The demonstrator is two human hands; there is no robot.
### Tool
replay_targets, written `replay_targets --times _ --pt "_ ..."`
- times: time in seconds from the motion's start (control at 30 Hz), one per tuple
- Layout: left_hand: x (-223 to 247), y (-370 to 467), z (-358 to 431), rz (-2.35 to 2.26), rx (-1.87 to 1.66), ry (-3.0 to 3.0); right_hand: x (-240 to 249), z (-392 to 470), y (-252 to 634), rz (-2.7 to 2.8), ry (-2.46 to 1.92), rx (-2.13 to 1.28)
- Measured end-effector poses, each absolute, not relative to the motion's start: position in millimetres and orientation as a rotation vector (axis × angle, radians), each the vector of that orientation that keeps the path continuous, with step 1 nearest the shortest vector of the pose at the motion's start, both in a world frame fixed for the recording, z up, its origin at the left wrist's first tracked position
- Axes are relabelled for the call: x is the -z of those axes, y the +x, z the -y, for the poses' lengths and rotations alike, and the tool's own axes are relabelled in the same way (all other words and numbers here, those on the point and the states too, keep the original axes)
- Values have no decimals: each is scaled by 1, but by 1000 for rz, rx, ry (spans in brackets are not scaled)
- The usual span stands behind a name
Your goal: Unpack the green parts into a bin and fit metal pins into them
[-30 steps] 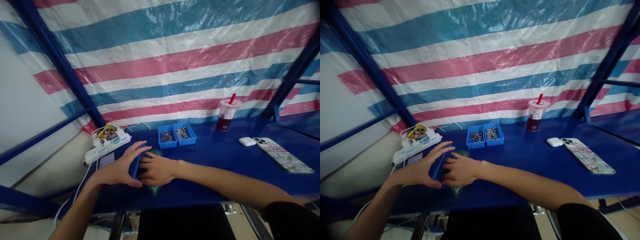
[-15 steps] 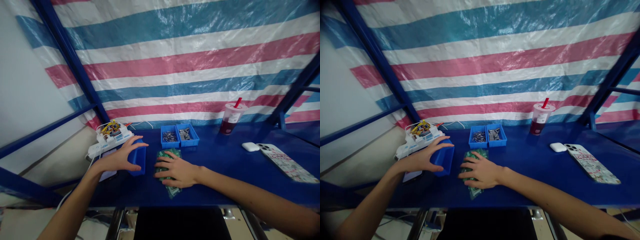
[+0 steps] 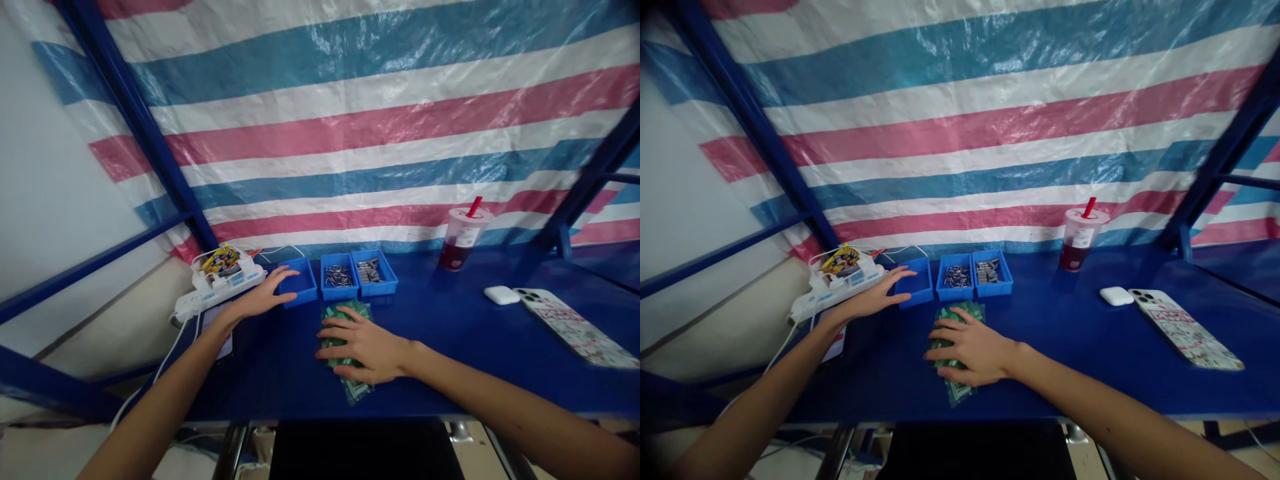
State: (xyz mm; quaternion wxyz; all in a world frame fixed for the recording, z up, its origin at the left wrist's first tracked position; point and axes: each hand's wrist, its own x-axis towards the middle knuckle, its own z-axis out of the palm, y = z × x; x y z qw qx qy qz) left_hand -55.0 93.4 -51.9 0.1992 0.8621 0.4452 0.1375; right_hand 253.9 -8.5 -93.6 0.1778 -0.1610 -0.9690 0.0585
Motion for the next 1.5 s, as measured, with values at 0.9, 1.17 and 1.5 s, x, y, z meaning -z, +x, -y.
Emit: replay_targets --times 0.9,1.17,1.5 --pt "26 22 -67 -984 -1067 2634 86 -2 247 2599 -575 -152" --pt "53 26 -51 -968 -1275 2524 60 -33 253 2011 -783 -553" --pt "72 29 -50 -842 -1122 2703 82 -41 255 1466 -751 -1192"
